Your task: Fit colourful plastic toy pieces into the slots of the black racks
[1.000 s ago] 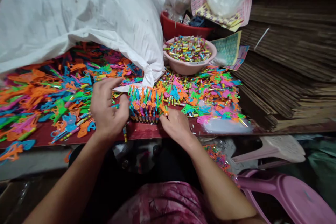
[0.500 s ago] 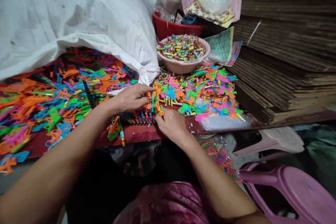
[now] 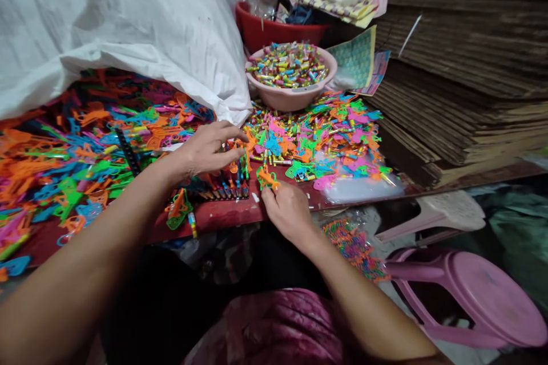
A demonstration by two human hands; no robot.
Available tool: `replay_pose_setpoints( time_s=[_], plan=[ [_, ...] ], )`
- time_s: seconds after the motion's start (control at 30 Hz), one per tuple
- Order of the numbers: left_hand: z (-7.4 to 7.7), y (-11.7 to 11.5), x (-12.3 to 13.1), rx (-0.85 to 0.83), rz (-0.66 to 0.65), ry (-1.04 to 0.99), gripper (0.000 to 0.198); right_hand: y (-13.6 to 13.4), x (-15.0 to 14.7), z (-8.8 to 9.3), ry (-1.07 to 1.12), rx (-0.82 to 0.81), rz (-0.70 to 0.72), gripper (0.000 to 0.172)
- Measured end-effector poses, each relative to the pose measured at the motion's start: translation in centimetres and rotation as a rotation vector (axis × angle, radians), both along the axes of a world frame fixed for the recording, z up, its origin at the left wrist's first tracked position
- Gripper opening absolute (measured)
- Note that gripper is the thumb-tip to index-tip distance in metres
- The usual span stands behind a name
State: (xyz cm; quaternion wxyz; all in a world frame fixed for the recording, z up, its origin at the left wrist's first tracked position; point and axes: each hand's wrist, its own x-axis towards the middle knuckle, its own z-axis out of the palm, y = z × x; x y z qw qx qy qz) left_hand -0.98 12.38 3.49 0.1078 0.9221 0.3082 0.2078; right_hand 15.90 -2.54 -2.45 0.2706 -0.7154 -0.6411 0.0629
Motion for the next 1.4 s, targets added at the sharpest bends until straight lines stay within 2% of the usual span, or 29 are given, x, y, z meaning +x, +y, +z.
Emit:
replay_pose_setpoints(
  time_s=[0.07,0.17,0.33,0.5,0.7,1.03,1.2,1.4],
  plan=[
    [0.2,0.3,0.7,0.039,0.014,-0.015,0.048,0.6,0.0,-0.4,0.007,-0.026,0.016,0.032],
    [0.1,0.9,1.7,0.032,0.036,0.076,0.058,1.6,-0.7,-0.7,-0.011,-0.051,0.030,0.031],
    [-0.1,0.8,2.1,-0.134,0.104,0.210,0.042,2.5,-1.7,-0.7,-0.036,-0.070,0.046,0.030],
    [0.3,0.5,2.0,-0.070,0.081,0.254,0.027,3.1,-1.8,0.0,-0.037,-0.097,0.075,0.031],
    [0.2,0.5,1.9,-0.082,0.066,0.262,0.030,3.6,-1.2,0.2,0.000,-0.139,0.139,0.032],
    [0.4,0.4,1.8,-0.134,0.037,0.266,0.040,2.8,-1.5,-1.3,0.010,-0.063,0.123,0.034],
    [0.4,0.3,1.8,-0.132,0.056,0.284,0.040,1.2,-1.2,-1.7,0.026,0.065,0.122,0.038],
    [0.0,0.7,1.6,-0.134,0.036,0.272,0.041,-0.7,-1.2,-1.6,-0.034,0.168,0.180,0.030]
  ],
)
